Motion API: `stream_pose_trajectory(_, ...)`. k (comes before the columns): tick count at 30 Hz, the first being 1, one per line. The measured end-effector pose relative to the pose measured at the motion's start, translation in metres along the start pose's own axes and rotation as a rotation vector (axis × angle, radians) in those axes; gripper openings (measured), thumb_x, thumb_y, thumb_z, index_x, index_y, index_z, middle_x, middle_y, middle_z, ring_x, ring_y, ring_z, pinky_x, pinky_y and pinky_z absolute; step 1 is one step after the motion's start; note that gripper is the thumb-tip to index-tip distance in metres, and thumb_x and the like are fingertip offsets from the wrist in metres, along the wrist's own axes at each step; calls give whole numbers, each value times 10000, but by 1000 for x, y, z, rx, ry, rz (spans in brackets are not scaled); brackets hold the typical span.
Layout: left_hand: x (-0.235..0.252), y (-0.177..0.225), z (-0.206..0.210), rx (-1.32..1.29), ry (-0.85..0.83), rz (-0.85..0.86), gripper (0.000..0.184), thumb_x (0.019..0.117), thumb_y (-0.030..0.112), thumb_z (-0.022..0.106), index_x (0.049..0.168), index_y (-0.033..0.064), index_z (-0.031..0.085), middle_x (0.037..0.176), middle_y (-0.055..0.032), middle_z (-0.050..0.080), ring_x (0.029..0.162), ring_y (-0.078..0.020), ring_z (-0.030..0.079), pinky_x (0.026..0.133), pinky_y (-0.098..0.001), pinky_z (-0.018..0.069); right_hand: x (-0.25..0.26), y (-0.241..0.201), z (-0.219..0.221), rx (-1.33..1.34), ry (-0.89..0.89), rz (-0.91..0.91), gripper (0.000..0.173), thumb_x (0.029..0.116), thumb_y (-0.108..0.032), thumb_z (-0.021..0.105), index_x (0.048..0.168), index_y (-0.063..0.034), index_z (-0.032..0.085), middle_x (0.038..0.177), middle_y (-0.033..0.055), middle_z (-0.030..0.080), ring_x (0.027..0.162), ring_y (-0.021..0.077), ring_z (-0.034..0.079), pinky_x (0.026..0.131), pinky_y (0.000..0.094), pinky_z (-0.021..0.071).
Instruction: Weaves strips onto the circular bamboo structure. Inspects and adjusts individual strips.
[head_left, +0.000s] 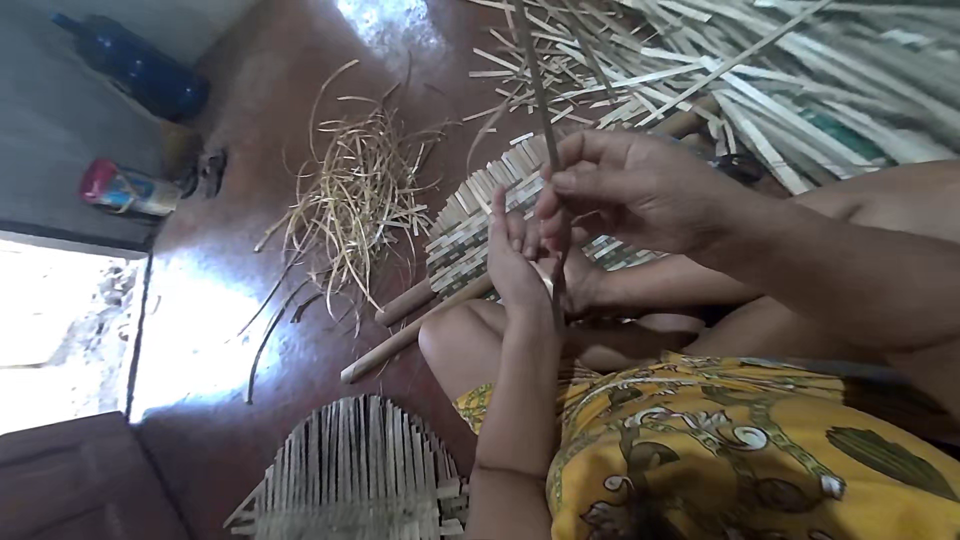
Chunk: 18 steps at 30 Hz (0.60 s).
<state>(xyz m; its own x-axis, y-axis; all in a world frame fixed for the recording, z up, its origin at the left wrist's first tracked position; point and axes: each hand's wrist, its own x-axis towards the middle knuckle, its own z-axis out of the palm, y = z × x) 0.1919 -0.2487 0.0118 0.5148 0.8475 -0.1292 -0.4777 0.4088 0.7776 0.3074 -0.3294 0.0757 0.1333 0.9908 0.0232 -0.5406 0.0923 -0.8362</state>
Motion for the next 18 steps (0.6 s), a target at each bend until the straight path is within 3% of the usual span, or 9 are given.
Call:
stream_pose_trajectory(3, 4, 10, 1, -155, 77, -1, 337, 1133, 360, 235, 1192, 210, 531, 564, 115, 318, 420, 3, 322, 455, -126, 335, -14, -10, 10, -18, -51, -65, 143, 1085, -119, 426, 1101, -52, 551, 889, 141, 705, 755, 208, 730, 722, 321, 631)
stream_pose_trajectory(5, 1, 6, 4, -95, -22, 25, 337, 1126, 384, 271, 1214, 221, 552, 582, 114, 356, 436, 13, 357, 463, -121, 352, -10, -6, 8, -85, -10, -286, 113, 1073, -46, 431, 1116, -35, 535, 919, 138, 710, 768, 209, 734, 719, 329, 641)
stream_pose_trajectory(7, -5, -1, 2, 12, -199, -14, 320, 1109, 409, 337, 1246, 244, 575, 660, 100, 467, 533, 4, 472, 543, -142, 445, -1, -2, 3, -159, 69, -456, 100, 1075, -27, 435, 1150, -41, 499, 973, 124, 708, 819, 204, 738, 745, 321, 643)
stream_pose_trajectory(9, -8, -5, 4, 39, -241, -101, 263, 1094, 398, 407, 1065, 216, 595, 670, 82, 467, 553, -16, 473, 559, -161, 445, 3, 1, -1, -180, 103, -500, 102, 1085, -35, 428, 1178, -54, 465, 1027, 130, 701, 885, 225, 743, 792, 333, 645)
stream_pose_trajectory(11, -4, -6, 2, 18, -189, -98, 342, 1109, 393, 340, 1141, 210, 626, 622, 89, 427, 506, -19, 440, 519, -159, 424, 8, 2, -2, -102, 146, -467, 93, 1091, -46, 412, 1167, -71, 458, 1025, 118, 700, 873, 211, 743, 787, 325, 638)
stream_pose_trajectory(13, 4, -5, -1, -20, -83, -32, 389, 1122, 398, 259, 1217, 215, 589, 582, 102, 345, 447, -6, 349, 458, -142, 338, 7, 2, 1, -63, 145, -446, 104, 1095, -52, 393, 1172, -71, 460, 1014, 126, 697, 847, 214, 742, 773, 328, 640)
stream_pose_trajectory(16, 21, -7, -11, -107, 124, 42, 351, 1128, 389, 225, 1132, 224, 535, 563, 115, 306, 420, 4, 303, 445, -134, 315, -1, 3, 6, -90, 56, -403, 85, 1096, -84, 415, 1163, -80, 467, 986, 139, 697, 778, 226, 739, 701, 327, 643)
stream_pose_trajectory(18, 37, -7, -25, -146, 174, 81, 369, 1126, 402, 195, 1119, 240, 527, 576, 110, 305, 428, -5, 297, 456, -145, 310, -3, 5, 4, -66, -45, -372, 64, 1077, -67, 453, 1125, -94, 487, 950, 123, 713, 769, 229, 745, 684, 346, 650)
